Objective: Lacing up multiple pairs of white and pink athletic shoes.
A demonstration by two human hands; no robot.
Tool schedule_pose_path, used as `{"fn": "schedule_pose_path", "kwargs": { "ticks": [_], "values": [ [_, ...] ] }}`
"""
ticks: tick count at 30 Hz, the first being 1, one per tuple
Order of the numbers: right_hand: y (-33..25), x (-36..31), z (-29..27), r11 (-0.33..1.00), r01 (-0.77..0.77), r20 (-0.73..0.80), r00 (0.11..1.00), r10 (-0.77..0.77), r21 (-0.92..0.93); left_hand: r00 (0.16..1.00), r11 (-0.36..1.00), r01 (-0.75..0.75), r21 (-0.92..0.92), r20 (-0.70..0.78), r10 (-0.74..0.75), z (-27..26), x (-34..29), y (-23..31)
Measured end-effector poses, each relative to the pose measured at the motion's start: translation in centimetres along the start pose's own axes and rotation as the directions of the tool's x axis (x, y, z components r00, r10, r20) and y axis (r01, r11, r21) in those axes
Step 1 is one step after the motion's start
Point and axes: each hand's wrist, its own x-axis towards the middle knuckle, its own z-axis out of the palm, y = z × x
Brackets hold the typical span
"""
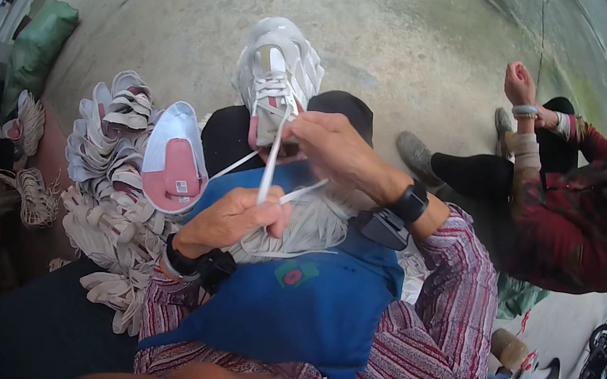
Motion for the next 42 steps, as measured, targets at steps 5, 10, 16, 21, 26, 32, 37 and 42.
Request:
{"fn": "schedule_pose_path", "kwargs": {
  "ticks": [5, 10, 16, 21, 26, 32, 37, 42],
  "values": [
    [0.8, 0.3, -5.8, 1.000, -0.007, -0.212, 0.977, 0.012, 0.026, 0.802, 0.856, -0.489, -0.168, -0.473, 0.366, -8.2, -9.9, -4.3],
    [1.7, 0.4, -9.0, 0.992, -0.012, -0.307, 0.950, 0.050, 0.124, 0.577, 0.601, -0.750, -0.278, -0.719, 0.388, -14.2, -16.4, -6.4],
    [-1.5, 1.0, -8.9, 0.984, 0.136, -0.260, 0.960, -0.103, 0.113, 0.153, 0.354, -0.933, -0.062, -0.960, 0.235, -16.8, -26.5, -3.0],
    [1.0, 2.2, -11.3, 0.959, 0.161, -0.468, 0.846, -0.255, -0.232, -0.080, 0.360, -0.922, 0.145, -0.979, 0.189, -17.0, -28.3, -2.7],
    [2.4, 3.2, -15.3, 0.690, 0.068, -0.432, 0.734, -0.524, -0.720, -0.208, 0.184, -0.950, 0.253, -0.951, 0.230, -19.4, -34.4, -5.1],
    [-4.0, -1.1, -6.7, 0.543, 0.298, -0.016, 0.866, -0.499, -0.785, 0.255, 0.601, -0.785, 0.151, -0.805, 0.536, -15.9, -29.8, -0.2],
    [0.4, -0.9, -1.6, 0.221, 0.554, 0.526, 0.832, -0.174, -0.803, 0.529, 0.944, -0.279, 0.176, -0.792, 0.304, -9.5, -10.6, -2.2],
    [3.3, -0.8, -0.4, -0.130, 0.446, 0.453, 0.891, -0.029, -0.885, 0.720, 0.935, 0.089, 0.344, -0.671, 0.178, -6.0, -2.6, -2.3]
  ]
}}
